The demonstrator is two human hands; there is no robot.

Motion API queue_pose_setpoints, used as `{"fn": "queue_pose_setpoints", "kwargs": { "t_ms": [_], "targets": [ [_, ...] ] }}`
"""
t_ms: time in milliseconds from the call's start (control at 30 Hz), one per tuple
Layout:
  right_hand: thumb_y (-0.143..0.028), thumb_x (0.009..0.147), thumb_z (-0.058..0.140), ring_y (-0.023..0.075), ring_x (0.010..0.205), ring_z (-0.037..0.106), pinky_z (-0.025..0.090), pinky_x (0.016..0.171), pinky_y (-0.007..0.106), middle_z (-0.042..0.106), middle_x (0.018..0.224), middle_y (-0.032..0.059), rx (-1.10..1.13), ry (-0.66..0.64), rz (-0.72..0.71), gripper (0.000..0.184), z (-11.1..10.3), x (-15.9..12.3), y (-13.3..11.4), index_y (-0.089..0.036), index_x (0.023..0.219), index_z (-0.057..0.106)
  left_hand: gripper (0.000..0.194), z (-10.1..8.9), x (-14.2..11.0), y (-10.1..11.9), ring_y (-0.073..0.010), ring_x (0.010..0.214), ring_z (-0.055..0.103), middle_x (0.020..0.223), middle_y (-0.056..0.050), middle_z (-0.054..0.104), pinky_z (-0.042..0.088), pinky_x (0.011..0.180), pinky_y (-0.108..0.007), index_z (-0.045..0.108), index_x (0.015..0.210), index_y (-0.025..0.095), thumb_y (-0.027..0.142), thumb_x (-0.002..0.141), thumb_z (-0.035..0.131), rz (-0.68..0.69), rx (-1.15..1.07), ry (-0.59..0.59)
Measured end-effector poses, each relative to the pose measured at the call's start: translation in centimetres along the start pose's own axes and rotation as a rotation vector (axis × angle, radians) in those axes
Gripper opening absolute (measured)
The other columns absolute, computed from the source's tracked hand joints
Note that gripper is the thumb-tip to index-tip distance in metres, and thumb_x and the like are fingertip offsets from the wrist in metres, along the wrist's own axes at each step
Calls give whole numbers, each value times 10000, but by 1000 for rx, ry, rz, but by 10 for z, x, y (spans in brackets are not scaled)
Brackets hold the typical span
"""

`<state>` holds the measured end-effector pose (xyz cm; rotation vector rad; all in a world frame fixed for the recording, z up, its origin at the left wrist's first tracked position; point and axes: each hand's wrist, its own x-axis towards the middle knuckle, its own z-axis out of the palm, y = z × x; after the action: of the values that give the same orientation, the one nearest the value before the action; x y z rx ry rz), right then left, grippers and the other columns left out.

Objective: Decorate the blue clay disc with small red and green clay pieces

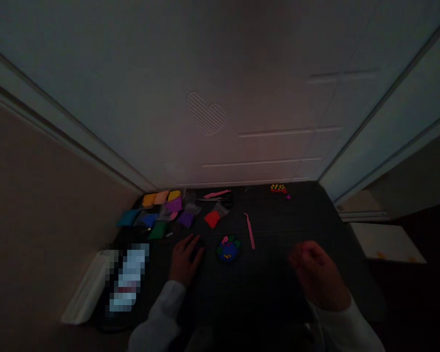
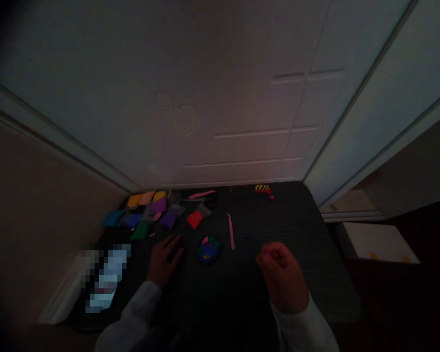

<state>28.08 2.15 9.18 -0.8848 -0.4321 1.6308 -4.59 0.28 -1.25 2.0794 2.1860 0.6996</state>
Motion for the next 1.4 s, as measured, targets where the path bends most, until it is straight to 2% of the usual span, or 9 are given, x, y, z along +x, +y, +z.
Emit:
{"fn": "queue_pose_setpoints", "kwargs": {
  "t_ms": [133, 233, 333, 467, 600, 833, 1000, 1200, 1400],
  "targets": [
    [-353, 676, 621, 42, 438, 398, 373, 486, 210, 483, 498, -52, -12, -65, -19, 194, 29, 0, -45, -181, 628, 544, 423, -36, 11, 23, -265, 1046, 446, 1109, -119, 512, 330, 897, -430, 512, 1093, 163, 368, 724, 503, -120, -19, 65],
    [-424, 715, 552, 53, 401, 347, 319, 448, 218, 417, 429, -59, -46, -156, -76, 282, 53, -6, -77, -181, 582, 500, 371, -81, 31, 50, -241, 1020, 470, 1047, -108, 536, 361, 875, -399, 505, 1067, 154, 356, 760, 453, -194, -55, 119],
    [-378, 664, 616, 60, 409, 347, 305, 450, 223, 402, 421, -67, -103, -226, -133, 262, 77, -15, -101, -185, 558, 475, 340, -130, 56, 84, -198, 977, 502, 1037, -89, 537, 408, 830, -333, 504, 1046, 158, 353, 776, 438, -202, -102, 139],
    [-294, 638, 658, 82, 498, 462, 365, 501, 239, 533, 533, -35, -329, -226, -149, 150, 97, -27, -114, -191, 648, 550, 328, -190, 78, 121, -201, 1014, 481, 1047, -68, 550, 366, 884, -342, 524, 1038, 183, 343, 755, 477, -160, -156, 221],
    [-300, 728, 570, 108, 597, 527, 422, 565, 269, 622, 719, 21, -497, -269, -179, 174, 105, -37, -116, -208, 873, 600, 326, -226, 76, 136, -194, 930, 536, 999, -54, 577, 406, 829, -340, 547, 1024, 208, 372, 752, 471, -306, -242, 232],
    [-252, 806, 467, 97, 614, 550, 456, 571, 250, 628, 769, 18, -551, -409, -235, 211, 120, -55, -121, -235, 994, 559, 318, -266, 61, 152, -193, 840, 572, 951, -53, 603, 433, 757, -334, 583, 980, 200, 381, 731, 503, -421, -306, 252],
    [-176, 742, 563, 96, 685, 606, 485, 658, 244, 655, 817, -1, -545, -454, -239, 129, 129, -62, -129, -237, 855, 557, 284, -286, 68, 166, -165, 844, 575, 959, -36, 607, 444, 715, -274, 576, 973, 205, 353, 739, 513, -384, -461, 269],
    [-177, 789, 497, 119, 754, 624, 491, 698, 281, 643, 926, 28, -594, -556, -232, 141, 143, -73, -135, -230, 919, 484, 238, -286, 73, 202, -189, 984, 522, 1043, -31, 580, 402, 845, -304, 571, 964, 214, 294, 747, 517, -138, -649, 41],
    [-218, 823, 438, 127, 735, 611, 468, 705, 300, 655, 820, 31, -784, -588, -321, 102, 143, -80, -141, -210, 921, 466, 218, -274, 58, 239, -182, 979, 518, 1039, -36, 572, 385, 855, -302, 558, 973, 221, 263, 767, 502, -74, -778, -126]
  ]
}}
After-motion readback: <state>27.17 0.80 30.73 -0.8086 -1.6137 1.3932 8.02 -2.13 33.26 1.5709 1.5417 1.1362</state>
